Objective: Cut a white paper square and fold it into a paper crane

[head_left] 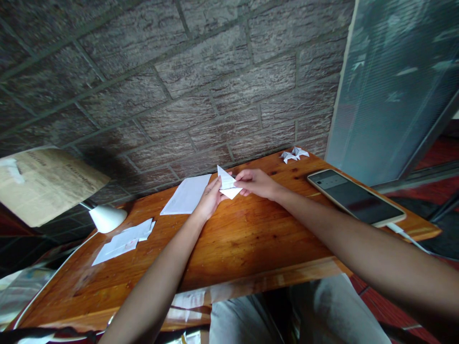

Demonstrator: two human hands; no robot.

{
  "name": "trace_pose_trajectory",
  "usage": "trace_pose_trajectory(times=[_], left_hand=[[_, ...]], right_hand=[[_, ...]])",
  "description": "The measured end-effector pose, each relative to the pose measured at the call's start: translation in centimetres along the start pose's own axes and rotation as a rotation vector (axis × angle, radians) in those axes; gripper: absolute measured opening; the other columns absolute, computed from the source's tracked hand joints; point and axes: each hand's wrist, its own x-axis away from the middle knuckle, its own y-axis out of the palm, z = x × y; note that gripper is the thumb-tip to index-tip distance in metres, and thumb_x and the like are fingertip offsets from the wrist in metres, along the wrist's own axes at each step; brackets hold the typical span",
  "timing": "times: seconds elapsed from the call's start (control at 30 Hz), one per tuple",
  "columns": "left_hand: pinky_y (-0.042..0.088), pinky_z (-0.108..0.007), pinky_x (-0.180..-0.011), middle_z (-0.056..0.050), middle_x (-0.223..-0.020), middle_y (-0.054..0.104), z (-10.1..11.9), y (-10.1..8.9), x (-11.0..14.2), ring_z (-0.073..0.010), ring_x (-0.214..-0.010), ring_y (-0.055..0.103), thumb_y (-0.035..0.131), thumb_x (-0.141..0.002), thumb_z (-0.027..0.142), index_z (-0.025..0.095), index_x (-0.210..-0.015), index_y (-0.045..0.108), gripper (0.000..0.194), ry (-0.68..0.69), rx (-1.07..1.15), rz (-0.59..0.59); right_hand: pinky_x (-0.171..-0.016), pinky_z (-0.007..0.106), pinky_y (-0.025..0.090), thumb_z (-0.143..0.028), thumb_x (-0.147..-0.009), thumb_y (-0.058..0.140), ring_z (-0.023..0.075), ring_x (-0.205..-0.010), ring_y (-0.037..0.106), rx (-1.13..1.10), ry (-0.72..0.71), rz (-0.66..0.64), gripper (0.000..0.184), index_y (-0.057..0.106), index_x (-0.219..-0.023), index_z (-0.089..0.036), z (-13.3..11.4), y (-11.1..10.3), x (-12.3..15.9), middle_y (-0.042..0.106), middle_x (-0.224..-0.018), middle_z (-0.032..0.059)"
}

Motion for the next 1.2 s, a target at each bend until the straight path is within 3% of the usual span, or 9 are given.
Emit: trace_pose_trajectory(times=[0.27, 0.5, 0.83, 1.0, 1.2], left_hand=[[0.054, -0.03, -0.07, -0.007, -0.104, 0.069, 0.42, 0.45, 0.42, -0.0192, -0.087, 0.066, 0.064, -0.079, 0.055, 0.024, -0.131, 0.053, 0.061, -0.027, 0.01, -0.091], [0.052, -0.025, -0.068, -0.004, -0.091, 0.069, 0.32, 0.22, 0.33, -0.017, -0.083, 0.066, 0.068, -0.076, 0.054, 0.018, -0.103, 0.062, 0.045, -0.001, -0.035, -0.024], [0.052, -0.026, -0.069, -0.002, -0.078, 0.067, 0.36, 0.21, 0.13, -0.0173, -0.08, 0.066, 0.067, -0.076, 0.057, 0.017, -0.092, 0.06, 0.043, 0.001, -0.01, 0.013], [0.054, -0.028, -0.071, -0.003, -0.085, 0.068, 0.44, 0.18, 0.13, -0.0182, -0.084, 0.067, 0.068, -0.075, 0.057, 0.018, -0.097, 0.061, 0.045, -0.01, -0.003, 0.033], [0.055, -0.031, -0.077, -0.008, -0.1, 0.071, 0.82, 0.26, 0.27, -0.021, -0.093, 0.068, 0.06, -0.08, 0.062, 0.019, -0.116, 0.06, 0.057, -0.048, 0.074, -0.029]], right_hand=[[-0.049, 0.017, 0.051, -0.023, -0.081, 0.07, 0.0092, -0.053, 0.062, 0.005, 0.068, -0.056, 0.01, 0.072, -0.085, -0.014, -0.07, 0.13, 0.18, 0.068, -0.061, 0.0008], [-0.049, 0.016, 0.051, -0.038, -0.075, 0.075, 0.0086, -0.053, 0.061, 0.014, 0.039, -0.117, 0.027, 0.075, -0.092, -0.016, 0.14, -0.01, 0.06, 0.07, -0.066, 0.001], [-0.051, 0.017, 0.049, -0.033, -0.074, 0.075, 0.0091, -0.057, 0.061, -0.002, 0.005, -0.152, 0.027, 0.074, -0.095, -0.017, -0.41, 0.08, 0.38, 0.07, -0.071, 0.0012], [-0.052, 0.016, 0.048, -0.025, -0.072, 0.074, 0.0109, -0.067, 0.063, 0.008, -0.011, -0.139, 0.024, 0.073, -0.095, -0.017, -0.51, 0.03, 0.45, 0.072, -0.082, 0.003], [-0.051, 0.017, 0.046, -0.024, -0.07, 0.072, 0.0119, -0.067, 0.061, 0.008, -0.084, -0.102, 0.022, 0.075, -0.09, -0.014, -0.34, -0.16, 0.2, 0.073, -0.08, 0.0041]])
